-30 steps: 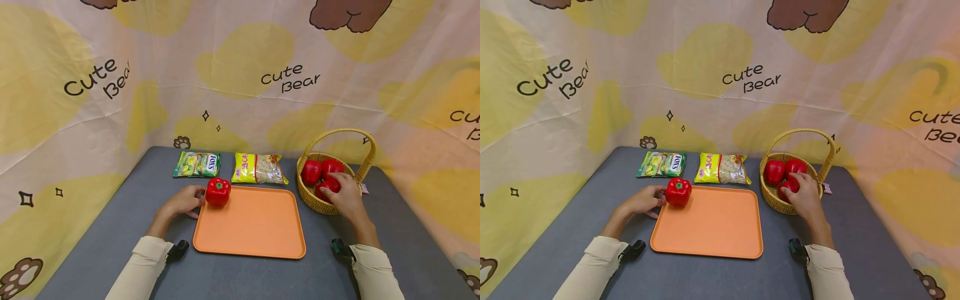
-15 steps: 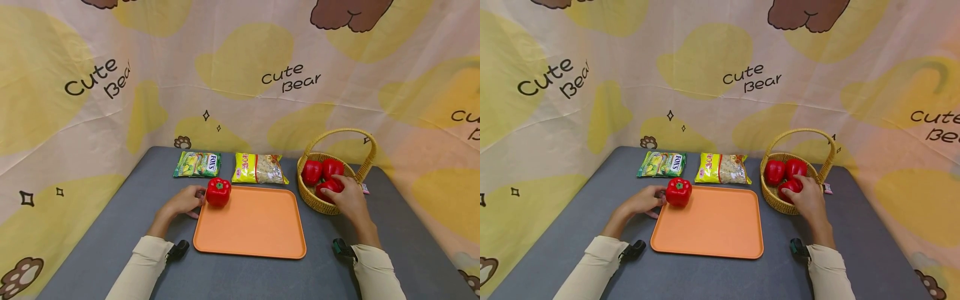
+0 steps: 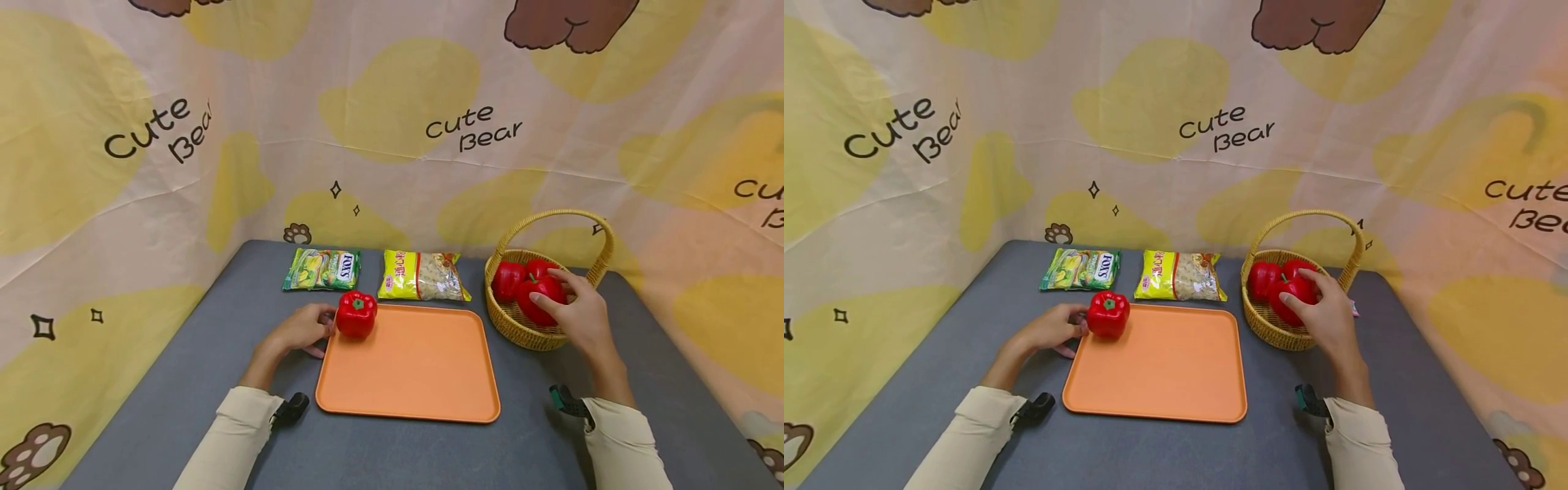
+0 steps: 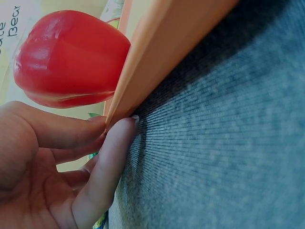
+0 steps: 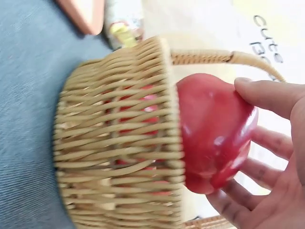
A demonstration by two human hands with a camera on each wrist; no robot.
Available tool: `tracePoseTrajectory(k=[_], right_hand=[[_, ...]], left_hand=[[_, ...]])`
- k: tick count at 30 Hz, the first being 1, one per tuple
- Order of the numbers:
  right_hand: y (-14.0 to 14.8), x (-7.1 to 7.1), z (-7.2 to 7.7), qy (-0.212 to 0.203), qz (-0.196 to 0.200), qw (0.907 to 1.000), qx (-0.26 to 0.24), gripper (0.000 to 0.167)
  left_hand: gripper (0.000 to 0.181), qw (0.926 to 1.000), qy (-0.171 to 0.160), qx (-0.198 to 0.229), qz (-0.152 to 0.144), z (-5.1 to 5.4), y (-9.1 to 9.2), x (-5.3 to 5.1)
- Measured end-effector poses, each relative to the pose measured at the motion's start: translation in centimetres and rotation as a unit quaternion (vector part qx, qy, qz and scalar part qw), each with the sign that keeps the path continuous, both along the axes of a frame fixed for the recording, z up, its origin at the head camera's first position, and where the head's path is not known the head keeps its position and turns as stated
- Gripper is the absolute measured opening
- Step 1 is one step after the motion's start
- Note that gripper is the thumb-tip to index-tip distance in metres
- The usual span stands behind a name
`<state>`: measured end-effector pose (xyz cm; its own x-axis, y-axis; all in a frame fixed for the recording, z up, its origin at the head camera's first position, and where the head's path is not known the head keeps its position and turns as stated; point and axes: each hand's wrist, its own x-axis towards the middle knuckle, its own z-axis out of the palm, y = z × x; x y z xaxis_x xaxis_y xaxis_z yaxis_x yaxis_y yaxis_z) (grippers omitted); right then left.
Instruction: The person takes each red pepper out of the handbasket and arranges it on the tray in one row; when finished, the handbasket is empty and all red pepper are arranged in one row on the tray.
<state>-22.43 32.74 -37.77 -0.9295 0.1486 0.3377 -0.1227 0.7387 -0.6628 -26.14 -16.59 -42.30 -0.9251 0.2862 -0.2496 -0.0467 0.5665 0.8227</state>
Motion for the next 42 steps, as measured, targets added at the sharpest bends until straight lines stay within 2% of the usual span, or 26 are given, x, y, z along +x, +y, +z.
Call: tracePoseTrajectory(k=[4, 10, 18, 26, 33, 42], right_hand=[[-0.5, 0.6, 1.1, -0.003, 0.015, 0.9997, -0.017, 0.068], [-1.2, 1.1, 2.2, -0.012, 0.055, 0.9974, -0.046, 0.068], [-2.5, 1.1, 2.2, 0.01, 0.094, 0.9954, -0.012, 0.063], [-4.5, 0.3, 1.2, 0.01, 0.17, 0.9854, -0.001, 0.071], [-6.6, -0.3, 0.0, -0.029, 0.196, 0.9802, -0.005, 0.076], [-9.3, -1.2, -1.2, -0.04, 0.238, 0.9702, -0.023, 0.071]], left_hand=[[0.051, 1.0, -0.002, -0.003, 0.005, -0.1, 0.0, -0.1], [0.051, 1.0, 0.0, 0.001, -0.004, 0.1, 0.0, 0.1], [0.051, 1.0, -0.001, 0.003, -0.003, 0.2, 0.0, 0.1], [0.049, 1.0, -0.003, -0.003, 0.003, -0.3, 0.0, -0.2], [0.05, 0.9999, -0.006, -0.007, 0.005, -0.3, 0.1, -0.2], [0.051, 0.9999, -0.006, -0.01, 0.008, -0.1, 0.1, -0.1]])
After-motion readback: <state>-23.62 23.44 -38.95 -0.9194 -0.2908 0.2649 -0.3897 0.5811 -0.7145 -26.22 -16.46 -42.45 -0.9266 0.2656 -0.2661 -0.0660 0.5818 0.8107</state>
